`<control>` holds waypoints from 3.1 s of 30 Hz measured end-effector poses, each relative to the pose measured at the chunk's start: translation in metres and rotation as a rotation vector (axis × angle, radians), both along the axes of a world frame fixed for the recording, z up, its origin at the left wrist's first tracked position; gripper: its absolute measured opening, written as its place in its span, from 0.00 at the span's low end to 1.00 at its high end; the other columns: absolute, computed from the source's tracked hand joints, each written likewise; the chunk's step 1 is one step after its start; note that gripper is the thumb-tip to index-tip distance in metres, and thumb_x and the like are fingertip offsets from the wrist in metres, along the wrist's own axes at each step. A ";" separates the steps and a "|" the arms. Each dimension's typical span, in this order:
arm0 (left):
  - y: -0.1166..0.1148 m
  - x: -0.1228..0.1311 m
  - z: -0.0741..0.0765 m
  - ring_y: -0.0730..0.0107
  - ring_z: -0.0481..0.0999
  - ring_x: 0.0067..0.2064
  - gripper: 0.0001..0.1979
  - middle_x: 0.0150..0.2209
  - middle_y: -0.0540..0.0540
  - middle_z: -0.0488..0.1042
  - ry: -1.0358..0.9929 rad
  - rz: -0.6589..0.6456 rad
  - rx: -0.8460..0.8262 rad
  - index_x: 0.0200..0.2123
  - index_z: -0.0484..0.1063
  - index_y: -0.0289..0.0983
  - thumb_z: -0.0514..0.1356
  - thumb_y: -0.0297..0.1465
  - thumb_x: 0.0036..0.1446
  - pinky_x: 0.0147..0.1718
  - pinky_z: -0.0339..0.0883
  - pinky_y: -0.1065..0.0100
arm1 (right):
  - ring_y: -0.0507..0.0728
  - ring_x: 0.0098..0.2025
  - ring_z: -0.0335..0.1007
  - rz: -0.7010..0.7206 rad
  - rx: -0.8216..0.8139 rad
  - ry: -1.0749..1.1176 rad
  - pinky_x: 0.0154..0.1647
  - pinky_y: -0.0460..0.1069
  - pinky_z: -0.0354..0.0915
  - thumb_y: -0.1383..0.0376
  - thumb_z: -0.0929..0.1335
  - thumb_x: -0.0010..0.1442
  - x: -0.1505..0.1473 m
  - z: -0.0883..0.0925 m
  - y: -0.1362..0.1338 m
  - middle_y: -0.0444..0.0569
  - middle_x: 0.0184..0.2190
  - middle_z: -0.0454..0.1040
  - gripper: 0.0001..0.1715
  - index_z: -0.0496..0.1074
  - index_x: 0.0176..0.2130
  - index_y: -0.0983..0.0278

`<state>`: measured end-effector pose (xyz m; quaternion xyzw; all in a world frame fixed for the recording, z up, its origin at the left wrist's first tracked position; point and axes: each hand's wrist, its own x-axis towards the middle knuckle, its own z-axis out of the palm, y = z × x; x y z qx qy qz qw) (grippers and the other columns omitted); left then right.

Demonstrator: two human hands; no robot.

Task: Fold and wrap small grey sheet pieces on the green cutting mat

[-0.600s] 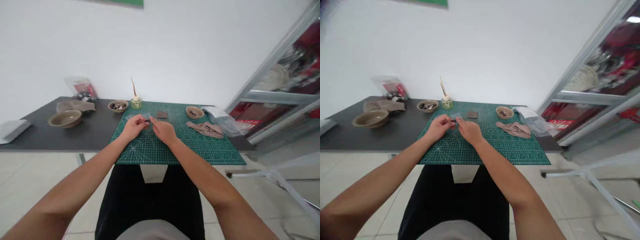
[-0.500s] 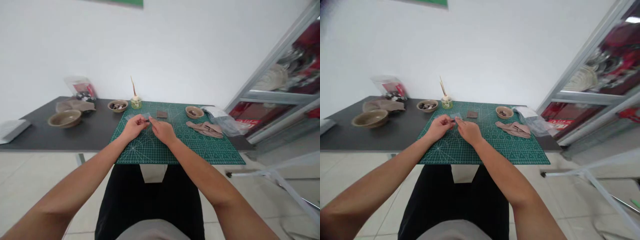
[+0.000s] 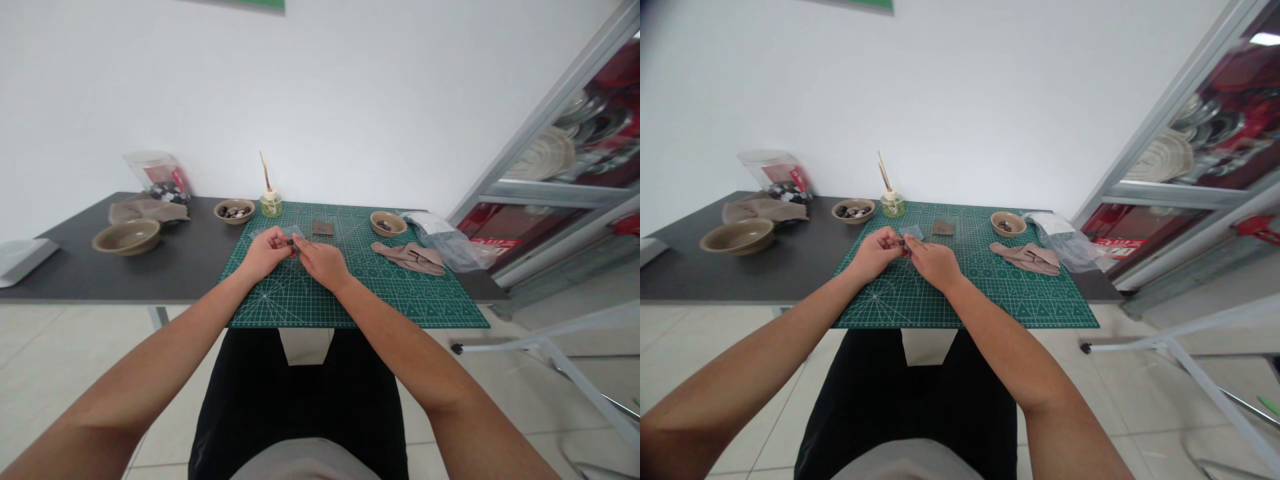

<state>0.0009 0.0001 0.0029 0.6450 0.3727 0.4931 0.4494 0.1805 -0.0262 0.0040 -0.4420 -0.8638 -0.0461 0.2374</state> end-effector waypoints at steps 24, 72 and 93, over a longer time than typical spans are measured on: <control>-0.001 0.000 -0.001 0.73 0.73 0.26 0.13 0.21 0.56 0.72 -0.027 -0.036 0.009 0.24 0.59 0.39 0.65 0.28 0.45 0.29 0.65 0.69 | 0.55 0.54 0.73 -0.014 -0.006 -0.010 0.52 0.49 0.68 0.67 0.59 0.68 0.002 -0.002 0.000 0.50 0.58 0.72 0.28 0.60 0.66 0.62; 0.002 0.003 -0.002 0.68 0.80 0.27 0.17 0.24 0.50 0.78 -0.013 -0.163 -0.199 0.35 0.65 0.37 0.69 0.36 0.47 0.32 0.77 0.64 | 0.55 0.42 0.73 0.141 -0.181 0.569 0.45 0.49 0.65 0.61 0.66 0.62 0.011 -0.008 0.016 0.49 0.41 0.77 0.13 0.71 0.46 0.63; 0.002 0.002 -0.002 0.67 0.79 0.26 0.16 0.24 0.50 0.78 -0.002 -0.172 -0.201 0.36 0.64 0.37 0.67 0.34 0.49 0.30 0.76 0.64 | 0.55 0.39 0.71 0.130 -0.232 0.538 0.43 0.48 0.63 0.60 0.65 0.64 0.010 -0.007 0.013 0.49 0.39 0.77 0.12 0.70 0.45 0.64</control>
